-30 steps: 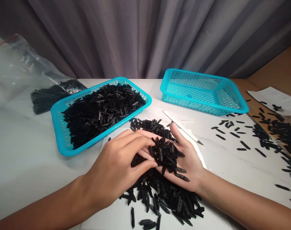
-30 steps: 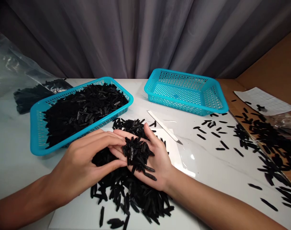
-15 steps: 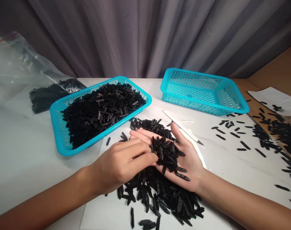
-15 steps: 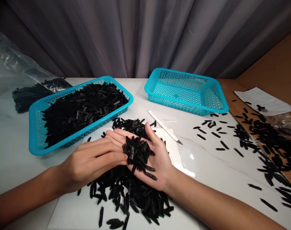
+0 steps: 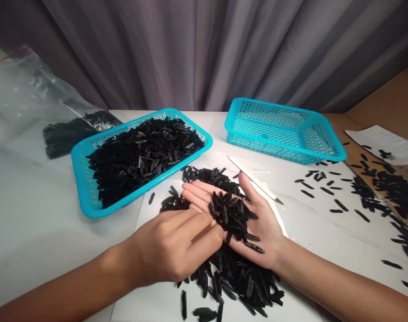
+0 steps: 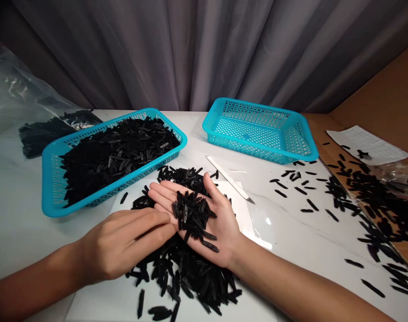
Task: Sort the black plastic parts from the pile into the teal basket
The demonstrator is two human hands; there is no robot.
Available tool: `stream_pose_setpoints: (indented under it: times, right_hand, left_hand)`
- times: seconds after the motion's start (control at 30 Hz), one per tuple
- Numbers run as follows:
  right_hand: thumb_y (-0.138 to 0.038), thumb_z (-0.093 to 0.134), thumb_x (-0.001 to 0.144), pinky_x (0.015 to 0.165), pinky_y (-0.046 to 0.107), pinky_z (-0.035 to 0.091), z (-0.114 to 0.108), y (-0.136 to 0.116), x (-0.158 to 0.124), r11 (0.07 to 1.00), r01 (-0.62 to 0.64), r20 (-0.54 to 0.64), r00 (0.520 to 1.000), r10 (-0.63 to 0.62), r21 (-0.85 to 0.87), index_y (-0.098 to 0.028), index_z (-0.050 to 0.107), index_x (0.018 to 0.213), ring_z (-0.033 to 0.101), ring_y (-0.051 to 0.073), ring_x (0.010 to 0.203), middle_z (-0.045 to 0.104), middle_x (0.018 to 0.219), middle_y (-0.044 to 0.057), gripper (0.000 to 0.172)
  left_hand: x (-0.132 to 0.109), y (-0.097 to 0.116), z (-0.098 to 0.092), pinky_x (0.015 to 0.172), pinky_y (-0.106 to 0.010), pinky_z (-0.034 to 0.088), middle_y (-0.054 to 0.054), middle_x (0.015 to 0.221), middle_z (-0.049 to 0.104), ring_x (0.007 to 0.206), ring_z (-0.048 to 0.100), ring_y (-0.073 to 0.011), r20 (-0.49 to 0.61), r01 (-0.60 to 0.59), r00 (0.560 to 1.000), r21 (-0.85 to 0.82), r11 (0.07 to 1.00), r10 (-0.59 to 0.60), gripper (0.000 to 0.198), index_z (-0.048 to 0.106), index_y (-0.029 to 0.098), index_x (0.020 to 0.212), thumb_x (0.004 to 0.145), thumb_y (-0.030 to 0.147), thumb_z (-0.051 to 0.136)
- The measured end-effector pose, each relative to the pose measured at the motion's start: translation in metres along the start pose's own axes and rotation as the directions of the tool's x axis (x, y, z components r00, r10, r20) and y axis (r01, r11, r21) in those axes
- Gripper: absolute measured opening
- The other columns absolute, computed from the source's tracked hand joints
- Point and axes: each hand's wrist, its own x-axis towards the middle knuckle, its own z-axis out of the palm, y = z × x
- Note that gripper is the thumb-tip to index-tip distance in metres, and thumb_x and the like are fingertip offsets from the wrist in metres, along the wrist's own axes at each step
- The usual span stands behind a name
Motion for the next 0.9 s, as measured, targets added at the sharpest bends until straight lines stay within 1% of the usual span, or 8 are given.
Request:
stream_pose_setpoints:
  times: [0.17,0.27,0.37,0.43,0.53,0.67,0.83,0.9]
  right_hand:
    - [-0.061,0.032,0.098,0.118,0.047,0.033,0.001,0.0,-0.001,0.999,-0.01,0.002,1.0,0.01,0.045,-0.013,0.051,0.142,0.047,0.027,0.14,0.054,0.146,0.017,0.068]
    - [-0.061,0.027,0.099,0.116,0.047,0.035,0.002,-0.001,-0.002,0.996,-0.034,-0.027,0.999,0.037,0.082,-0.012,0.052,0.142,0.051,0.026,0.136,0.058,0.142,0.017,0.07]
    - [-0.06,0.026,0.1,0.116,0.047,0.037,0.002,-0.001,-0.002,0.993,-0.032,-0.054,0.998,0.038,0.116,-0.011,0.053,0.14,0.056,0.026,0.13,0.062,0.136,0.017,0.069]
    - [-0.06,0.028,0.1,0.116,0.047,0.037,0.003,-0.001,-0.002,0.992,-0.02,-0.054,0.998,0.027,0.126,-0.011,0.054,0.139,0.059,0.025,0.126,0.065,0.132,0.017,0.068]
    - [-0.058,0.027,0.1,0.115,0.046,0.038,0.003,0.0,-0.002,0.993,-0.016,-0.053,0.998,0.022,0.116,-0.011,0.058,0.135,0.062,0.025,0.122,0.068,0.127,0.017,0.066]
    - [-0.058,0.027,0.101,0.112,0.044,0.042,0.004,0.0,-0.002,0.994,-0.007,-0.049,0.999,0.012,0.105,-0.011,0.062,0.13,0.064,0.024,0.118,0.071,0.121,0.016,0.065]
    - [-0.059,0.02,0.101,0.103,0.044,0.049,0.004,0.001,-0.002,0.993,-0.013,-0.023,1.0,0.016,0.12,-0.01,0.06,0.132,0.065,0.026,0.114,0.071,0.117,0.017,0.07]
    - [-0.06,0.018,0.101,0.099,0.044,0.051,0.004,0.0,-0.002,0.993,-0.025,-0.011,1.0,0.026,0.116,-0.01,0.06,0.132,0.066,0.026,0.11,0.072,0.114,0.017,0.073]
  left_hand:
    - [-0.003,0.007,-0.007,0.08,-0.025,0.057,-0.005,0.092,0.072,0.085,0.069,-0.015,0.16,0.286,0.955,-0.261,0.922,-0.25,0.017,0.064,0.015,0.101,0.095,0.006,0.052]
    - [0.002,0.003,-0.01,0.078,-0.021,0.058,0.0,0.091,0.072,0.084,0.069,-0.0119,0.111,0.438,0.896,-0.37,0.819,-0.429,0.015,0.065,0.018,0.098,0.092,0.006,0.06]
    - [0.009,-0.003,-0.008,0.076,-0.018,0.059,0.002,0.092,0.073,0.08,0.07,-0.0092,0.013,0.556,0.791,-0.435,0.708,-0.612,0.014,0.067,0.02,0.094,0.089,0.008,0.065]
    - [0.013,-0.005,-0.003,0.074,-0.017,0.06,0.003,0.091,0.074,0.078,0.07,-0.0083,0.002,0.602,0.737,-0.456,0.655,-0.676,0.016,0.07,0.021,0.096,0.088,0.008,0.066]
    - [0.016,-0.007,0.005,0.071,-0.017,0.059,0.004,0.086,0.073,0.076,0.069,-0.0087,0.016,0.637,0.705,-0.454,0.623,-0.709,0.017,0.071,0.021,0.096,0.086,0.007,0.067]
    - [0.02,-0.006,0.002,0.07,-0.022,0.056,0.001,0.087,0.071,0.077,0.067,-0.0107,0.044,0.642,0.727,-0.396,0.656,-0.685,0.008,0.069,0.019,0.098,0.092,0.018,0.064]
    - [0.019,-0.005,-0.013,0.083,-0.028,0.05,0.003,0.095,0.07,0.086,0.061,-0.013,0.113,0.534,0.844,-0.267,0.802,-0.524,0.021,0.066,0.021,0.102,0.083,0.014,0.074]
    - [0.016,-0.004,-0.013,0.085,-0.03,0.048,0.003,0.1,0.071,0.087,0.059,-0.0135,0.133,0.493,0.87,-0.252,0.833,-0.475,0.022,0.066,0.02,0.101,0.082,0.01,0.073]
